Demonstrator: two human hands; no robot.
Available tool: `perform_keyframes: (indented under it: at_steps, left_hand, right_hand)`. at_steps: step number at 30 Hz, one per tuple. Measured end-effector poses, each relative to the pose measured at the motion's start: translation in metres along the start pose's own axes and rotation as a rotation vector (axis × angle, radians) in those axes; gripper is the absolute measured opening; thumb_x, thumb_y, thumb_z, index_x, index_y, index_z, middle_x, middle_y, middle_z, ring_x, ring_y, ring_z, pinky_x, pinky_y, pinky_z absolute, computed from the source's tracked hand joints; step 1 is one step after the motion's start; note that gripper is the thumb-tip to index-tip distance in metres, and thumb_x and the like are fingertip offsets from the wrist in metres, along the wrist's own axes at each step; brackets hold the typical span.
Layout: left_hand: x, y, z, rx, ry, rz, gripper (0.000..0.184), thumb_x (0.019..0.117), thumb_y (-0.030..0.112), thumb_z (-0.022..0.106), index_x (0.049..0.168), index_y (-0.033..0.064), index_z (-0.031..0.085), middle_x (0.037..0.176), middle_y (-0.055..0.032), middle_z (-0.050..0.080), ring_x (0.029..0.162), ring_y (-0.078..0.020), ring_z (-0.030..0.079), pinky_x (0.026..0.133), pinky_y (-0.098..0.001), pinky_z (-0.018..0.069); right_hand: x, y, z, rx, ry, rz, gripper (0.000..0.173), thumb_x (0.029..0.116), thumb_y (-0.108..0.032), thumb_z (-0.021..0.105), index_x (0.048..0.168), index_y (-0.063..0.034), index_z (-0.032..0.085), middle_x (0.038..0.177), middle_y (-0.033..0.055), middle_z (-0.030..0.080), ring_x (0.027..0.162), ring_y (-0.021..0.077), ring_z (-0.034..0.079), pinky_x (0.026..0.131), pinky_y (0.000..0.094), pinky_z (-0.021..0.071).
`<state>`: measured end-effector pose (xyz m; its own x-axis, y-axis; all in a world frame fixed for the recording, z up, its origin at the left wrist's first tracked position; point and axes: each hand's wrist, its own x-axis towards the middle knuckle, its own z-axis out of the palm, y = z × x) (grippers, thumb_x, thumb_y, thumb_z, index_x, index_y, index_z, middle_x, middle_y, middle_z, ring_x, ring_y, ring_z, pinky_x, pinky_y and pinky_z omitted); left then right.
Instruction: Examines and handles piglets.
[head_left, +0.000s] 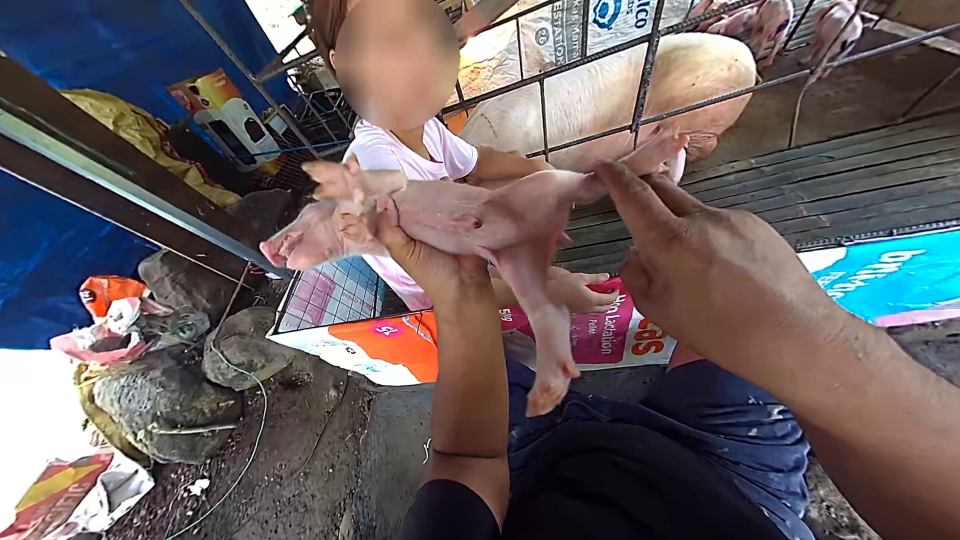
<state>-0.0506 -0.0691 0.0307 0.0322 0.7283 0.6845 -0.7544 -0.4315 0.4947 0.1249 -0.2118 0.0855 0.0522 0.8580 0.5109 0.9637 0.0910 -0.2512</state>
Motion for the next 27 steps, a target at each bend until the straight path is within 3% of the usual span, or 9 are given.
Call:
perform_keyframes:
  at_steps: [2, 5, 9, 13, 15, 17, 19, 21, 27]
  left_hand:
    - [0.023, 0.005, 0.016, -0.036, 0.200, 0.003, 0.024, 0.1081, 0.034, 0.037, 0.113, 0.0166, 0.053, 0.100, -0.0010, 0.064, 0.096, -0.0137, 0.066, 0.087, -0.0385, 0.0575]
    - [0.011, 0.005, 0.003, -0.051, 0.069, -0.015, 0.036, 0.1104, 0.040, 0.033, 0.131, 0.0147, 0.049, 0.121, -0.0042, 0.061, 0.115, -0.0167, 0.061, 0.102, -0.0401, 0.0523]
    - [0.010, 0.007, 0.002, -0.061, 0.055, -0.045, 0.037, 0.1100, 0.040, 0.034, 0.132, 0.0139, 0.049, 0.121, -0.0049, 0.061, 0.117, -0.0171, 0.061, 0.103, -0.0401, 0.0517]
    - [0.033, 0.010, 0.018, -0.051, 0.278, -0.034, 0.026, 0.1074, 0.036, 0.038, 0.112, 0.0149, 0.052, 0.097, -0.0042, 0.063, 0.093, -0.0179, 0.067, 0.087, -0.0428, 0.0584]
    - [0.042, -0.003, -0.002, -0.095, 0.259, 0.037, 0.031, 0.1069, 0.036, 0.038, 0.111, 0.0098, 0.053, 0.096, -0.0096, 0.064, 0.091, -0.0241, 0.068, 0.084, -0.0484, 0.0587]
    - [0.039, -0.016, -0.033, -0.150, 0.099, 0.054, 0.039, 0.1082, 0.039, 0.039, 0.123, 0.0058, 0.053, 0.109, -0.0142, 0.065, 0.105, -0.0290, 0.067, 0.092, -0.0514, 0.0563]
    - [0.029, 0.001, -0.012, -0.057, 0.179, -0.077, 0.035, 0.1093, 0.041, 0.033, 0.123, 0.0135, 0.051, 0.107, -0.0061, 0.064, 0.104, -0.0194, 0.066, 0.093, -0.0415, 0.0571]
    - [0.043, 0.009, 0.017, -0.070, 0.390, -0.024, 0.028, 0.1082, 0.033, 0.033, 0.108, 0.0110, 0.051, 0.089, -0.0089, 0.062, 0.085, -0.0228, 0.068, 0.079, -0.0463, 0.0595]
    - [0.047, 0.006, 0.015, -0.067, 0.385, 0.076, 0.023, 0.1082, 0.028, 0.033, 0.109, 0.0107, 0.049, 0.090, -0.0086, 0.062, 0.086, -0.0216, 0.067, 0.081, -0.0473, 0.0590]
  right_hand:
    - [0.000, 0.002, -0.003, -0.011, 0.007, 0.005, 0.071, 0.0891, 0.000, 0.061, 0.157, -0.0066, 0.039, 0.134, 0.0208, 0.059, 0.060, 0.0317, 0.064, 0.048, 0.0478, 0.0502]
    - [-0.003, 0.000, -0.003, -0.009, 0.010, 0.011, 0.071, 0.0889, 0.000, 0.063, 0.156, -0.0071, 0.040, 0.135, 0.0203, 0.058, 0.058, 0.0299, 0.063, 0.046, 0.0459, 0.0496]
    - [-0.005, 0.000, -0.003, -0.013, 0.014, 0.001, 0.073, 0.0877, 0.001, 0.063, 0.157, -0.0069, 0.040, 0.133, 0.0205, 0.059, 0.062, 0.0312, 0.064, 0.047, 0.0456, 0.0496]
    - [-0.005, 0.000, -0.006, -0.013, 0.005, 0.004, 0.073, 0.0883, -0.001, 0.063, 0.157, -0.0066, 0.039, 0.136, 0.0200, 0.057, 0.062, 0.0314, 0.064, 0.047, 0.0463, 0.0494]
    - [-0.006, 0.000, -0.006, -0.011, 0.017, 0.003, 0.072, 0.0883, -0.001, 0.063, 0.156, -0.0067, 0.040, 0.136, 0.0194, 0.058, 0.061, 0.0306, 0.063, 0.047, 0.0460, 0.0488]
    - [-0.006, 0.001, -0.006, -0.012, 0.028, -0.004, 0.071, 0.0886, 0.000, 0.062, 0.156, -0.0057, 0.040, 0.134, 0.0195, 0.058, 0.061, 0.0300, 0.063, 0.046, 0.0450, 0.0489]
    - [-0.006, 0.001, -0.006, -0.011, 0.023, -0.009, 0.071, 0.0888, -0.001, 0.062, 0.156, -0.0049, 0.039, 0.133, 0.0207, 0.058, 0.061, 0.0304, 0.063, 0.047, 0.0454, 0.0490]
    - [-0.007, 0.001, -0.007, -0.016, 0.029, -0.017, 0.071, 0.0891, -0.001, 0.062, 0.156, -0.0043, 0.040, 0.134, 0.0214, 0.058, 0.061, 0.0313, 0.063, 0.047, 0.0457, 0.0483]
    - [-0.007, 0.003, -0.006, -0.020, 0.035, -0.009, 0.069, 0.0905, -0.002, 0.057, 0.157, -0.0041, 0.039, 0.127, 0.0216, 0.060, 0.063, 0.0325, 0.064, 0.048, 0.0467, 0.0485]
